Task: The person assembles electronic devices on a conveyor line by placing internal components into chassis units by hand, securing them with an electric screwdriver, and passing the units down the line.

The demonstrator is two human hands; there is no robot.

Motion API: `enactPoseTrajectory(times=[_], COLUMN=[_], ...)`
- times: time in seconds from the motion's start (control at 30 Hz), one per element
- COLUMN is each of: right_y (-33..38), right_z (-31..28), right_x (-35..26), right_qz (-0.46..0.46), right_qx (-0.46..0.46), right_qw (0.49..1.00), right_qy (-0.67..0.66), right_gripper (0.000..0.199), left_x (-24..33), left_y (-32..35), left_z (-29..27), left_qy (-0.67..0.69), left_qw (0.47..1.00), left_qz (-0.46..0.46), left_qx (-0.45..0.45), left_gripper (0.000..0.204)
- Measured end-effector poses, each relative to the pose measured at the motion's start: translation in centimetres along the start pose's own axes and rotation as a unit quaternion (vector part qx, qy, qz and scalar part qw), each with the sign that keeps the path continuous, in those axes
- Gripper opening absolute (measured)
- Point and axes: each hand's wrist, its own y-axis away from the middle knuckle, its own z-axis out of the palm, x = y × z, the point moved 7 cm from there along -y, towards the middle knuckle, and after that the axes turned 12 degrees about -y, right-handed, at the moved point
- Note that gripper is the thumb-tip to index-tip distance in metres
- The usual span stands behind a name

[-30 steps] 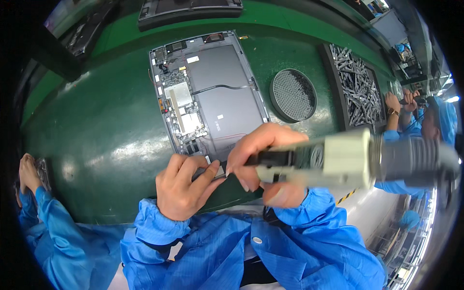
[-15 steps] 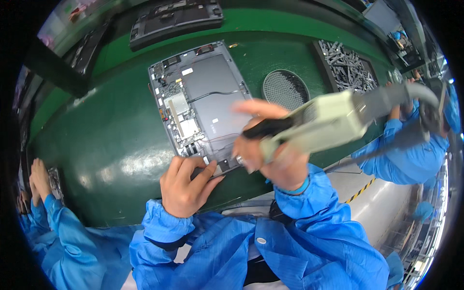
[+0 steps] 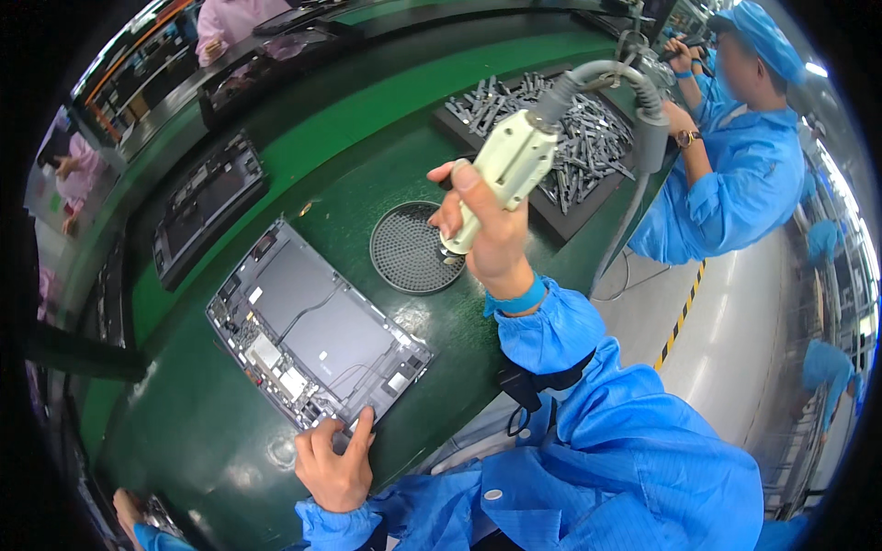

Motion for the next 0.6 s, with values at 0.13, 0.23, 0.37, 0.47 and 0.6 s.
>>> enactPoseTrajectory(times=[0.13,0.23,0.37,0.47,0.6], right_y=[-0.22,-0.45,-0.55,-0.63,-0.56], right_z=[-0.19,-0.51,-0.55,-0.53,-0.6], right_x=[-0.04,-0.06,0.15,0.1,0.5], right_qz=[-0.01,-0.01,0.002,0.009,0.007], right_qx=[0.016,0.029,0.037,0.036,0.041], right_qw=[1.0,0.999,0.999,0.998,0.998], right_qy=[0.023,0.031,0.04,0.051,0.054], right_gripper=[0.042,0.04,0.04,0.04,0.04], left_x=[-0.25,-0.54,-0.58,-0.55,-0.75], left_y=[0.06,0.17,-0.03,-0.19,-0.05], left_z=[0.07,0.05,-0.13,-0.24,-0.22], left_qy=[-0.006,0.015,0.046,0.052,0.065], left_qw=[1.0,0.999,0.998,0.998,0.997], left_qz=[-0.008,-0.027,-0.03,-0.03,-0.038], left_qx=[0.011,0.013,0.006,0.005,0.005], left_gripper=[0.038,0.04,0.04,0.039,0.038])
